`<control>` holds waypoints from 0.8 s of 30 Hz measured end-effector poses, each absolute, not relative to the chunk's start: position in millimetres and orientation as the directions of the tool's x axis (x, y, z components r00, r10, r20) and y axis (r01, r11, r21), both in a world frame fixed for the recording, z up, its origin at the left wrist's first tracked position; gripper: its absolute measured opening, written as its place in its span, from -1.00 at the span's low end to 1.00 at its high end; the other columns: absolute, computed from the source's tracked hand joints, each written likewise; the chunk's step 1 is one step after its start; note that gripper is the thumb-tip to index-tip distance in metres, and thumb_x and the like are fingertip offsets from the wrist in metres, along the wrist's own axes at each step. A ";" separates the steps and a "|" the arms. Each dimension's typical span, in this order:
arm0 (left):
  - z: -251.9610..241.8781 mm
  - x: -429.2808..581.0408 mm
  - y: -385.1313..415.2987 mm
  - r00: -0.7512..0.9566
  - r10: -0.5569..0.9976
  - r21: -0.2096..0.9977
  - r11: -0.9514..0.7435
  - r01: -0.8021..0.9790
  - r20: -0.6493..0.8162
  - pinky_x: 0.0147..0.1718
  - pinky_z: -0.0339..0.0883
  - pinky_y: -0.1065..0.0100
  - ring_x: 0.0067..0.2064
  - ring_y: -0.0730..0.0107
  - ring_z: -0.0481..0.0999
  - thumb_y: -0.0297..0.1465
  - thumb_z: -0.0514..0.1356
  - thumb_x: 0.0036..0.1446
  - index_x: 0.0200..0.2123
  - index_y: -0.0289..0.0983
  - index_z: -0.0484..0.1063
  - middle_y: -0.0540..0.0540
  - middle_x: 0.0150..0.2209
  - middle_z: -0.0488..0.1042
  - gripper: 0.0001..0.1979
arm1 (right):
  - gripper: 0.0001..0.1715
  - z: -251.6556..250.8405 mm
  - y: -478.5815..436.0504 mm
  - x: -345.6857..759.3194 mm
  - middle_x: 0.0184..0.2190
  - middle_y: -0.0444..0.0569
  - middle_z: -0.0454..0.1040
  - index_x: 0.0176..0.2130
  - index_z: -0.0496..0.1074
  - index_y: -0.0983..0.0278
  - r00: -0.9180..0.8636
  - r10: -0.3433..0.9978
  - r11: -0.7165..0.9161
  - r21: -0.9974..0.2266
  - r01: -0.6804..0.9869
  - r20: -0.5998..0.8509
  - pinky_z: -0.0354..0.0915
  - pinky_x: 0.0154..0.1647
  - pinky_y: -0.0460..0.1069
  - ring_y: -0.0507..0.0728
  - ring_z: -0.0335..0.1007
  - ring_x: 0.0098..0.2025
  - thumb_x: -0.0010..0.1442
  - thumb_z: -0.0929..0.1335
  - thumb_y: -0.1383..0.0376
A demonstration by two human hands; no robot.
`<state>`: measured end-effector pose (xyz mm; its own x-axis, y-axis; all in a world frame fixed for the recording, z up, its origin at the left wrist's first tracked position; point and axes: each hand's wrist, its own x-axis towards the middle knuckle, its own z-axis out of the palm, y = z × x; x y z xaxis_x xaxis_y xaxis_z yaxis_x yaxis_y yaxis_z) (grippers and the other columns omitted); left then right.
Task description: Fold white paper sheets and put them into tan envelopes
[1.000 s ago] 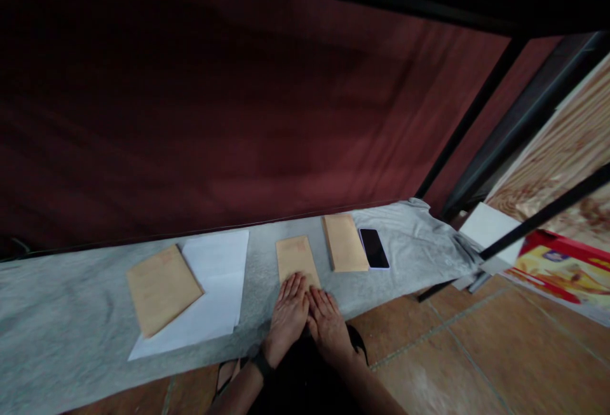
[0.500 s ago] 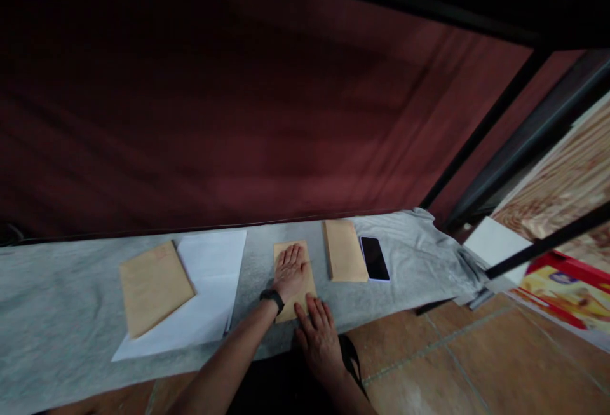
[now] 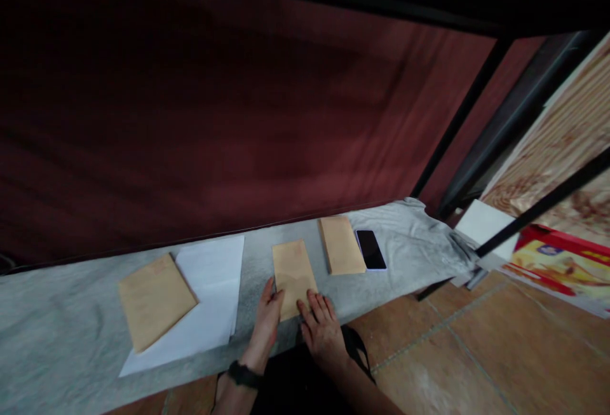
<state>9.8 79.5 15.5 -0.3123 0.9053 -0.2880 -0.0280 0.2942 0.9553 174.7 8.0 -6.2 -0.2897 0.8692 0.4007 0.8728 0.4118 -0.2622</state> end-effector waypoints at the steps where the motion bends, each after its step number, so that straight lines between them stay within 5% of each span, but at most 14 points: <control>1: 18.6 8.4 74.8 -0.309 0.892 0.944 0.319 -0.081 -0.328 0.07 0.38 0.19 0.10 0.18 0.52 -0.41 0.20 0.12 0.21 -0.33 0.26 -0.30 0.15 0.45 -0.44 | -0.36 -5.3 7.7 175.0 0.40 0.05 0.08 0.36 0.15 0.13 -0.296 0.870 0.415 -0.262 0.871 0.394 0.07 0.35 0.21 0.28 0.11 0.36 0.35 0.30 0.23; 8: 49.3 14.0 69.3 -0.254 0.887 0.919 0.345 -0.188 -0.385 -0.17 0.46 0.20 -0.21 0.19 0.62 -0.50 0.28 -0.12 0.09 -0.32 0.38 -0.17 -0.21 0.62 -0.40 | -0.26 5.7 7.1 157.9 0.33 0.20 0.21 0.34 0.20 0.26 -0.226 0.908 0.339 -0.300 0.892 0.353 0.04 0.34 0.30 0.39 0.15 0.32 0.30 0.33 0.03; 13: 81.3 32.8 60.3 -0.146 0.965 0.962 0.187 -0.199 -0.218 0.00 0.42 0.17 -0.02 0.13 0.57 -0.40 0.33 -0.09 -0.01 -0.25 0.48 -0.17 -0.09 0.60 -0.51 | -0.42 28.5 23.0 153.2 0.18 0.23 0.41 0.29 0.27 0.31 -0.031 0.948 0.198 -0.514 0.835 0.316 0.21 0.24 0.20 0.30 0.37 0.17 0.31 0.26 0.33; 15: 91.2 37.0 57.6 -0.129 0.972 0.967 0.171 -0.190 -0.197 0.07 0.39 0.13 0.12 0.10 0.49 -0.27 0.32 0.04 0.03 -0.20 0.47 -0.19 0.07 0.53 -0.55 | -0.48 37.8 31.8 160.2 0.10 0.19 0.48 0.23 0.34 0.27 0.082 0.957 0.147 -0.708 0.690 0.279 0.30 0.12 0.13 0.25 0.47 0.05 0.32 0.20 0.37; 18: 91.7 39.8 54.7 -0.191 0.947 0.952 0.215 -0.218 -0.258 0.12 0.36 0.13 0.26 0.11 0.36 -0.23 0.27 0.16 0.09 -0.16 0.41 -0.22 0.25 0.35 -0.57 | -0.59 46.9 41.8 169.2 -0.17 0.13 0.58 -0.05 0.51 0.27 0.244 0.964 0.043 -0.969 0.244 0.104 0.37 -0.05 0.11 0.25 0.53 -0.15 0.36 0.21 0.13; 20: 81.7 41.6 52.7 -0.181 0.912 0.914 0.318 -0.253 -0.368 0.08 0.41 0.13 0.21 0.11 0.42 -0.30 0.26 0.17 0.17 -0.19 0.31 -0.27 0.20 0.40 -0.51 | -0.47 48.5 43.6 169.3 -0.33 0.08 0.57 -0.22 0.51 0.26 0.250 0.968 -0.011 -0.999 -0.034 -0.019 0.40 -0.16 0.10 0.24 0.53 -0.26 0.30 0.22 -0.08; 24: 52.0 46.2 49.3 -0.075 0.901 0.898 0.415 -0.147 -0.428 -0.15 0.53 0.17 -0.08 0.14 0.62 -0.36 0.28 0.14 0.17 -0.23 0.28 -0.21 -0.14 0.59 -0.47 | -0.37 39.5 38.1 163.6 -0.32 0.00 0.55 -0.19 0.46 0.20 0.130 0.986 -0.050 -0.917 -0.395 -0.109 0.41 -0.24 0.07 0.19 0.51 -0.32 0.14 0.29 -0.26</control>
